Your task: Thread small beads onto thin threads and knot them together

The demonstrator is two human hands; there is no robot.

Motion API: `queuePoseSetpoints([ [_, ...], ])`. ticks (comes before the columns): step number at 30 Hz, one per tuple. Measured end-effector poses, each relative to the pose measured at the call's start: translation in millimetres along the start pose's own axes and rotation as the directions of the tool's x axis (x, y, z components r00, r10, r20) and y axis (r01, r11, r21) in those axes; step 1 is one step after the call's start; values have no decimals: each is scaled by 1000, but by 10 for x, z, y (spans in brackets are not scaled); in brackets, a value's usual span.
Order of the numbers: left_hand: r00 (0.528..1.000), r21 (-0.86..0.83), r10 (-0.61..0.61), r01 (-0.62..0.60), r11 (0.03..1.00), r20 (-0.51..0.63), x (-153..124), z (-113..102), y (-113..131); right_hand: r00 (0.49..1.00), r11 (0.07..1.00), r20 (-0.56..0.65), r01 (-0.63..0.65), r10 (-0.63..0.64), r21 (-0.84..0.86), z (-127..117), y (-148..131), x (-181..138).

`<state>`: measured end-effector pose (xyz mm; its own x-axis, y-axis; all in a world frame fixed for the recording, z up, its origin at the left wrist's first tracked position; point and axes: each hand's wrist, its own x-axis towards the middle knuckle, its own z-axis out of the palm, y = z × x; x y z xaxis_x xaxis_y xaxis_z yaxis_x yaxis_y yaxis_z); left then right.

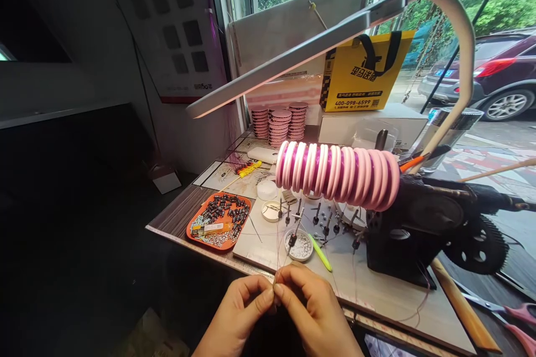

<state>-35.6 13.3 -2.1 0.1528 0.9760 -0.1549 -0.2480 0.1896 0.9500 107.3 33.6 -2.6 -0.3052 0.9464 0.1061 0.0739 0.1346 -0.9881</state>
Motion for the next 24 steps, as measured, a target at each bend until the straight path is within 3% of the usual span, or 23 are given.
queuePoseSetpoints([
  [5, 998, -200, -58, 64, 978, 39, 14, -9, -99, 990, 956, 87, -132, 113, 261, 34, -31, 0],
  [10, 993, -253, -77, 98, 962, 92, -1, -31, -78, 973, 868, 132, -229, 190, 440, 72, -69, -15],
  [18, 979, -399, -179, 205, 894, 102, 29, -32, -117, 975, 885, 162, -210, 155, 417, 39, -9, -7],
  [24, 968, -452, -218, 250, 856, 123, 18, 1, -20, 956, 908, 267, -218, 125, 357, -28, -14, -4],
])
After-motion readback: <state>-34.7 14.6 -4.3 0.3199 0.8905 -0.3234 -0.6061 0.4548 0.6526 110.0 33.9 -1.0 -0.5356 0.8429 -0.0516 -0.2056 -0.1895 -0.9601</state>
